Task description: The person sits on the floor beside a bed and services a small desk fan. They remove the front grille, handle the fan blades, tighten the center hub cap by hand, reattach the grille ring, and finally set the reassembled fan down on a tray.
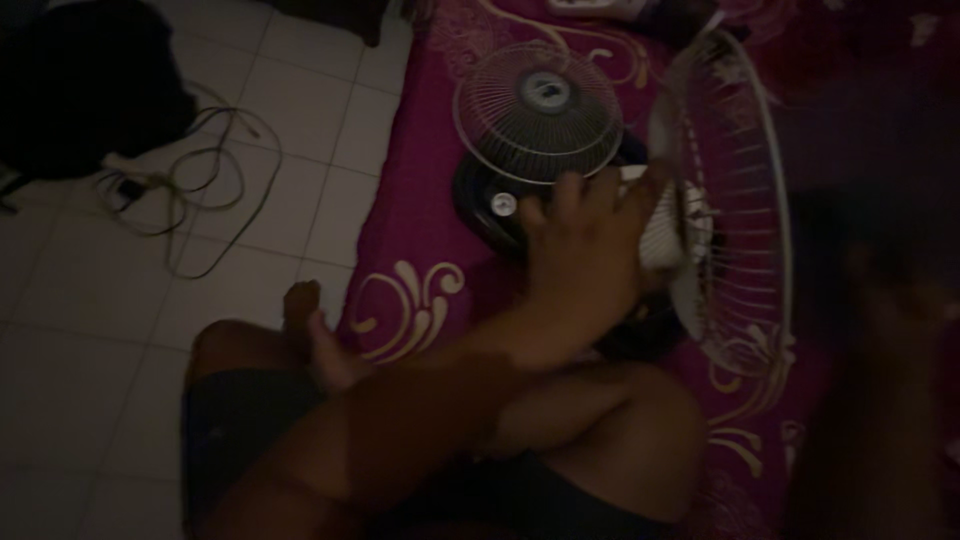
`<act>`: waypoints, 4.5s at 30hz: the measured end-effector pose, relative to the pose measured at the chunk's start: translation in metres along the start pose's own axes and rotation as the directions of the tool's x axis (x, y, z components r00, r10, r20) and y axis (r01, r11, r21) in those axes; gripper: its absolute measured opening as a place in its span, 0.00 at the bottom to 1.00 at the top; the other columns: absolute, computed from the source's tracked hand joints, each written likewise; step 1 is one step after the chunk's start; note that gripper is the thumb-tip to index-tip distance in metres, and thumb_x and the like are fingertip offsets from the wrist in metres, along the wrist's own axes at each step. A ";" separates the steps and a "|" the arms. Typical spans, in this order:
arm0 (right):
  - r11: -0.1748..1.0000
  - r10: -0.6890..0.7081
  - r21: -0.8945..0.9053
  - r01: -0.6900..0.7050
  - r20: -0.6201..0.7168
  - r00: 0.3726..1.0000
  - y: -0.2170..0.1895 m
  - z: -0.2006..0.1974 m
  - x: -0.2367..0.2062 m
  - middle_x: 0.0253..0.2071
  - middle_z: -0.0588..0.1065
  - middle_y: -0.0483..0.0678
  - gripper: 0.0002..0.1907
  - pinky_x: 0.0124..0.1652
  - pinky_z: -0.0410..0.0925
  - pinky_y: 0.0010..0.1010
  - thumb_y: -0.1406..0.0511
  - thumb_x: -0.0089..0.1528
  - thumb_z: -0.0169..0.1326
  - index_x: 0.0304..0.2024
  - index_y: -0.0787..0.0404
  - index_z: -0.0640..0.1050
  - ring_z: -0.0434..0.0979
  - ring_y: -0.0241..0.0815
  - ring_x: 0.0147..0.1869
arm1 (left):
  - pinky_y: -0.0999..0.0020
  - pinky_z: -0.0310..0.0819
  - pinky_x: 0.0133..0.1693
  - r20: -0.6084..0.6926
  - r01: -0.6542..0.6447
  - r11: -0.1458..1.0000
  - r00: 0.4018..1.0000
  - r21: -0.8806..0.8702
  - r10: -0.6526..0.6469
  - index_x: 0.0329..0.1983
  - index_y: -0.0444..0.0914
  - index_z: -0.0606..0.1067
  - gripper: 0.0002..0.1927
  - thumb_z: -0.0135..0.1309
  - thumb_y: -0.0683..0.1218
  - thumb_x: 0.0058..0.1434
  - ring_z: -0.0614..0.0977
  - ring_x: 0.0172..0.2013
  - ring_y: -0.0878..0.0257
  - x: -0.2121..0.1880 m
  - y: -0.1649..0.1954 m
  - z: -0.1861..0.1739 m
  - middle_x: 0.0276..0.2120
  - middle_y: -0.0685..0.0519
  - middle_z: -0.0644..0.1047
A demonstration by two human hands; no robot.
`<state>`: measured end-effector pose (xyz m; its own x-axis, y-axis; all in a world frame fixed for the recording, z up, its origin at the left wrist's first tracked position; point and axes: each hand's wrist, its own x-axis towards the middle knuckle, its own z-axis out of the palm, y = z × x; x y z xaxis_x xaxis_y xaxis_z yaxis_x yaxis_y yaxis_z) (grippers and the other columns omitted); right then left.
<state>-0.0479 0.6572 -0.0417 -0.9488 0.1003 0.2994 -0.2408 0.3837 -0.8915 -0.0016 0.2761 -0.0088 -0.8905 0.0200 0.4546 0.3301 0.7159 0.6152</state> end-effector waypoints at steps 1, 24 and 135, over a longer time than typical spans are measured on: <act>1.000 0.018 0.006 -0.018 -0.025 1.000 0.009 -0.007 -0.004 0.60 0.76 0.50 0.23 0.57 0.71 0.35 0.59 0.69 0.61 0.64 0.60 0.76 0.77 0.41 0.59 | 0.42 0.59 0.50 -0.002 -0.013 1.000 1.000 -0.012 0.013 0.67 0.50 0.69 0.47 0.71 0.61 0.42 0.71 0.55 0.51 0.000 0.002 0.000 0.54 0.52 0.74; 0.892 0.037 0.442 -0.097 0.143 0.989 0.040 0.035 -0.046 0.51 0.77 0.46 0.14 0.51 0.69 0.23 0.62 0.77 0.55 0.60 0.65 0.76 0.76 0.31 0.49 | 0.39 0.57 0.50 0.025 -0.056 0.998 0.998 -0.013 0.056 0.73 0.51 0.62 0.53 0.70 0.62 0.44 0.70 0.55 0.49 -0.026 -0.001 -0.005 0.57 0.49 0.72; 0.934 -0.008 -0.271 0.235 0.638 0.770 -0.117 0.079 -0.038 0.58 0.76 0.49 0.31 0.56 0.72 0.37 0.70 0.58 0.58 0.65 0.62 0.72 0.78 0.44 0.60 | 0.38 0.55 0.54 0.126 -0.150 0.986 0.979 -0.073 0.158 0.73 0.49 0.63 0.49 0.69 0.55 0.46 0.67 0.60 0.47 -0.037 -0.013 0.010 0.64 0.47 0.68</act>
<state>-0.0002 0.5363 0.0242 -0.8588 -0.5119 0.0211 -0.3923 0.6305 -0.6698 0.0244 0.2730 -0.0399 -0.8591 0.2207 0.4617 0.4820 0.6521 0.5852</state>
